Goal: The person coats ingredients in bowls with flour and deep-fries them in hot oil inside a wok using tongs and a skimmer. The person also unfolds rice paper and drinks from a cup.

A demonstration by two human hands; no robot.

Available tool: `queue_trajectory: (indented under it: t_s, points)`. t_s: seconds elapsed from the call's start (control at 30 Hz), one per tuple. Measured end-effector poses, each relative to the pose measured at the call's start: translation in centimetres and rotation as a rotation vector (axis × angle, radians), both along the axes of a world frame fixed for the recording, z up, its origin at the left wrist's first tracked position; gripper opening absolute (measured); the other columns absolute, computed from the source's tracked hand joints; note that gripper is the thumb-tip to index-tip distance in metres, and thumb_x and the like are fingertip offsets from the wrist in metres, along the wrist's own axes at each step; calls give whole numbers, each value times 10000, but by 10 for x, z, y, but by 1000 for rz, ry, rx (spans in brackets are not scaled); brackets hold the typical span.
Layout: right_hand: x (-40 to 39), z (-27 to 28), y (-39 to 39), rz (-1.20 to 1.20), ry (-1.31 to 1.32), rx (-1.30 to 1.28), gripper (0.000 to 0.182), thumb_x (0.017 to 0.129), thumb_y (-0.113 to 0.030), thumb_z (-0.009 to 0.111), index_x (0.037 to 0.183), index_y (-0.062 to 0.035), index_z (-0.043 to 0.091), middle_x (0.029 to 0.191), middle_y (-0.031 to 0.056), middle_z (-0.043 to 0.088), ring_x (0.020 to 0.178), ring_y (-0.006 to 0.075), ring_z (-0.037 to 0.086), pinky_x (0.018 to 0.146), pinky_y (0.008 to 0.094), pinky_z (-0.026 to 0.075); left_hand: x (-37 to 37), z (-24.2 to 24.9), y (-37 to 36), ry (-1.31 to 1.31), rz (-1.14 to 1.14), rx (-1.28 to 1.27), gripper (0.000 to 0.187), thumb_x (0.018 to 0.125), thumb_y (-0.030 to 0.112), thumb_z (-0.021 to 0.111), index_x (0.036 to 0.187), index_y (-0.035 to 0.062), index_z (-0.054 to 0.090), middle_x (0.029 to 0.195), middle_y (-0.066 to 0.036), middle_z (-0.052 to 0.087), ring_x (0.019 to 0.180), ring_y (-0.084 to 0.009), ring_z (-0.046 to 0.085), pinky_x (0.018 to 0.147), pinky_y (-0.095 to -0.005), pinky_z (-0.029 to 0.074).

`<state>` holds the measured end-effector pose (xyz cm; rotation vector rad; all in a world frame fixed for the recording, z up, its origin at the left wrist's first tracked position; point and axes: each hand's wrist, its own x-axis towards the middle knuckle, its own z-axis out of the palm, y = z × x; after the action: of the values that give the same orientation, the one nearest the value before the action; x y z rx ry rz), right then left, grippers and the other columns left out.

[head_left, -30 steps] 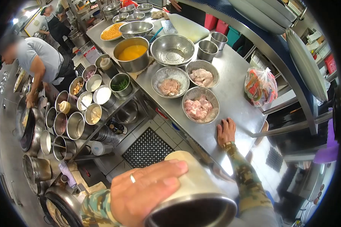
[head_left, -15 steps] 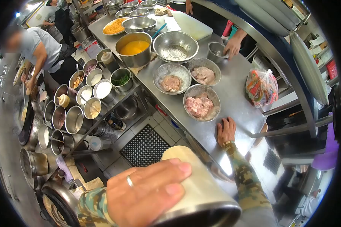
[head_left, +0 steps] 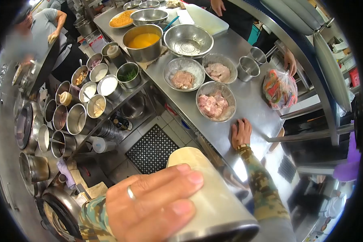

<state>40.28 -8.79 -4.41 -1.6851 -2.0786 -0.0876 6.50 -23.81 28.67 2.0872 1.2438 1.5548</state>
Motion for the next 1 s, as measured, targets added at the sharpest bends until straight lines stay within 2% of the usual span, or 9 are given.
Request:
queue_trajectory:
  t_s: [0.13,0.23,0.37,0.5,0.63,0.73,0.77,0.87,1.0]
  points:
    - [-1,-2,4,-10,4,3,351,905,-209,578,1185,1,547,1305,254,468,1197,432,435,1027,505,357,-1,-7,-8,-55,35,-77,403,888,289,659,1129,25,474,1021,-296,641,883,-368,680,763,-411,573]
    - [0,-4,1,-11,-10,-12,346,911,-213,572,1184,-2,553,1310,249,468,1205,428,432,1038,498,350,-15,-34,3,-165,10,9,422,802,185,743,1096,-20,521,974,-272,673,848,-362,708,667,-386,592]
    - [0,0,2,-29,-8,-80,368,941,-244,544,1216,2,540,1331,241,459,1248,410,407,1073,475,320,-44,-40,-4,-62,13,-308,790,672,328,870,1197,-83,448,1041,-314,636,913,-376,689,778,-418,578]
    - [-3,0,2,-36,12,-56,352,922,-229,565,1194,-6,563,1316,233,471,1225,413,422,1056,486,335,-63,-56,4,24,-24,-199,942,625,445,881,1243,-98,421,1116,-322,605,986,-391,666,856,-439,552]
    - [-4,0,1,-37,23,-48,346,913,-211,582,1197,-14,564,1327,236,470,1220,412,429,1049,487,343,-65,-55,-2,-23,32,-279,868,553,373,899,1189,-88,530,1179,-236,614,1064,-297,635,928,-367,500]
    - [-4,-1,2,-46,21,-60,344,913,-208,583,1196,-14,565,1323,237,475,1219,414,432,1046,489,344,-62,-39,-7,-191,29,-404,621,684,209,838,1174,-81,590,1197,-191,626,1072,-224,634,944,-312,489]
    - [-3,0,1,-58,7,-115,366,955,-239,523,1242,-12,529,1355,233,442,1269,400,388,1085,457,308,-59,-34,-12,-276,43,-496,556,731,168,802,1180,-80,590,1191,-189,630,1059,-217,639,935,-302,493]
    - [-3,0,1,-51,17,-107,368,953,-241,524,1240,-10,529,1353,237,440,1267,403,386,1083,462,307,-45,-30,-18,-292,115,-417,307,855,69,670,1120,-72,606,1140,-219,640,970,-205,667,879,-286,524]
    - [-2,-1,1,-40,6,-98,368,950,-243,529,1229,-3,531,1347,244,442,1260,409,389,1080,470,307,-29,-28,-12,-127,181,5,381,844,185,706,1091,-36,519,991,-271,655,843,-295,696,725,-359,580]
